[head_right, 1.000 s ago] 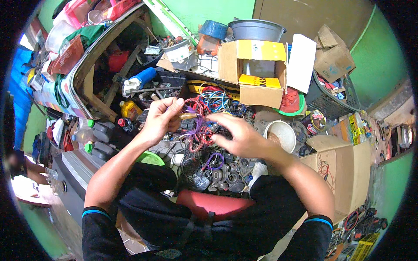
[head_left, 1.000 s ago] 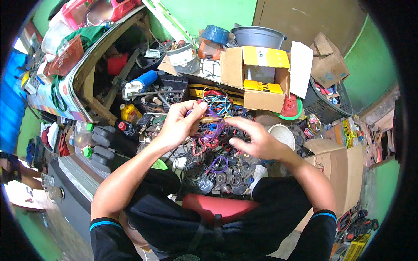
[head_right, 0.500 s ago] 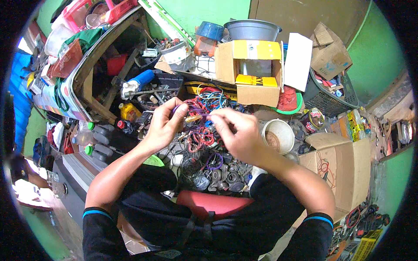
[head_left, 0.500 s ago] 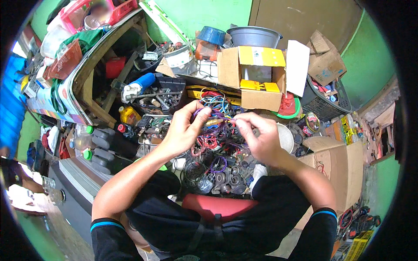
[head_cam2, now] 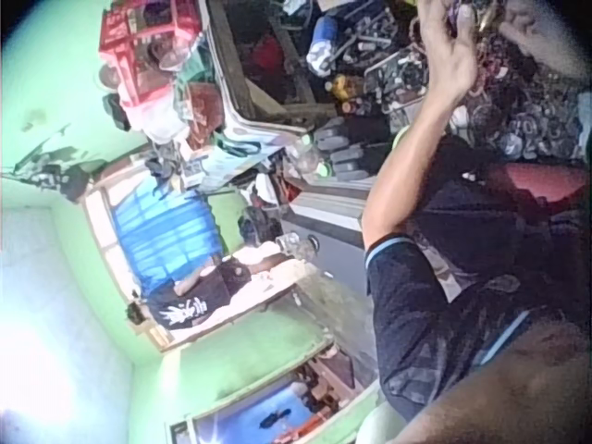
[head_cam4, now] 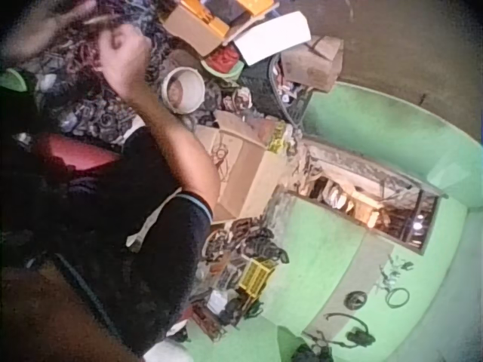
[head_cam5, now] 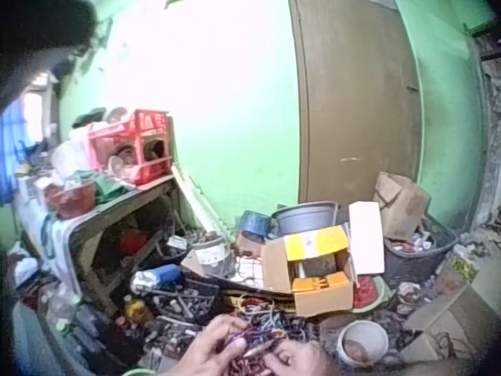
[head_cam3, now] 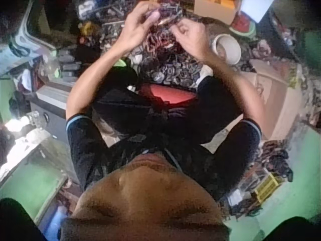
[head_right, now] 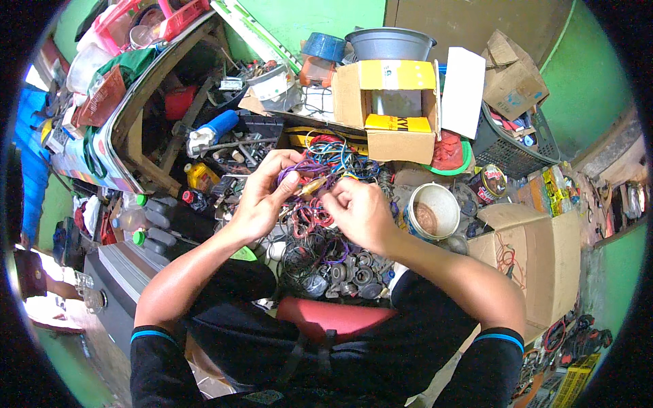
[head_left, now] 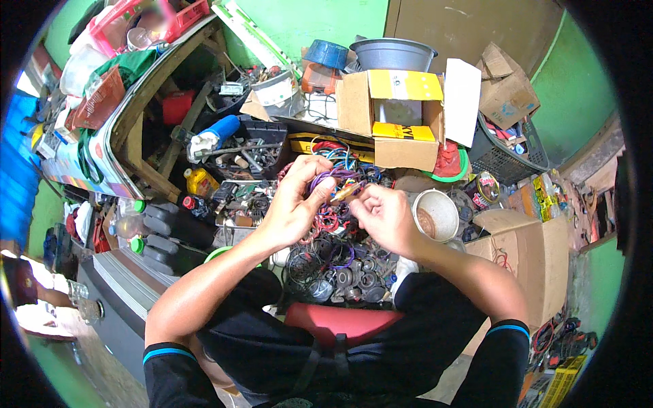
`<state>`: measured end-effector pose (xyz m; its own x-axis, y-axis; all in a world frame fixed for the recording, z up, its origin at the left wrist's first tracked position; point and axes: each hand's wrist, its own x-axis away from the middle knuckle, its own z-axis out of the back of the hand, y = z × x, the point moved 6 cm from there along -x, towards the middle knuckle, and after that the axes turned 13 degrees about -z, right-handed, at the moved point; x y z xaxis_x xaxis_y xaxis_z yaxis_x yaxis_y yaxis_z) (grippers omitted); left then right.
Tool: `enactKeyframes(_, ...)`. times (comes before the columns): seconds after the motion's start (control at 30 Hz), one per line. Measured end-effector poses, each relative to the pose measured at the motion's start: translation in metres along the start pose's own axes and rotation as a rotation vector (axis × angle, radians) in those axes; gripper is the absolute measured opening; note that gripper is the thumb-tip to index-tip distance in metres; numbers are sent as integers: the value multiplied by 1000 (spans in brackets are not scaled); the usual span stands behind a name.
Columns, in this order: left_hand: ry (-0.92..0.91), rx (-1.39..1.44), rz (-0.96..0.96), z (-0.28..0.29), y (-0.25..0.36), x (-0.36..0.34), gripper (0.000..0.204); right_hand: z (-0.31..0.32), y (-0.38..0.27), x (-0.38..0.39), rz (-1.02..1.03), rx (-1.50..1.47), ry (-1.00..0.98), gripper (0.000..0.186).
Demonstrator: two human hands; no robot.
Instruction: The person sits cross-legged on the floor and repeatedly picks up, untangles, and straightens individual purple wires from a large pile of mixed wires. They hold each wire with both hands, pull it taut, and place it back into the pile.
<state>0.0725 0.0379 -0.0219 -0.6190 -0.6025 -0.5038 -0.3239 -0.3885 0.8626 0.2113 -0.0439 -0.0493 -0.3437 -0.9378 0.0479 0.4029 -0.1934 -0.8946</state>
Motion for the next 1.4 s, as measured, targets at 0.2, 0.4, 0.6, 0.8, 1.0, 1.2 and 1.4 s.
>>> enactKeyframes(0.2,-112,144,226,-3,-5,1,17,10,-11,-2,102,-167,31,30)
enactKeyframes(0.4,-217,210,287,-2,-10,8,26,-9,-21,3,4,-281,-433,32)
enactKeyframes(0.6,-249,264,419,4,-5,5,25,-10,-17,5,-87,-401,-744,20)
enactKeyframes(0.8,-342,484,453,1,-5,12,29,0,-7,0,-95,-692,-824,21)
enactKeyframes(1.0,-362,517,317,-15,1,0,34,15,-21,-4,-174,-967,-619,5)
enactKeyframes(1.2,-183,403,208,4,-12,-10,28,34,-9,-16,-145,-846,-195,5)
enactKeyframes(1.4,-148,585,273,-3,-4,-11,27,40,-4,-17,-118,-1027,-88,18)
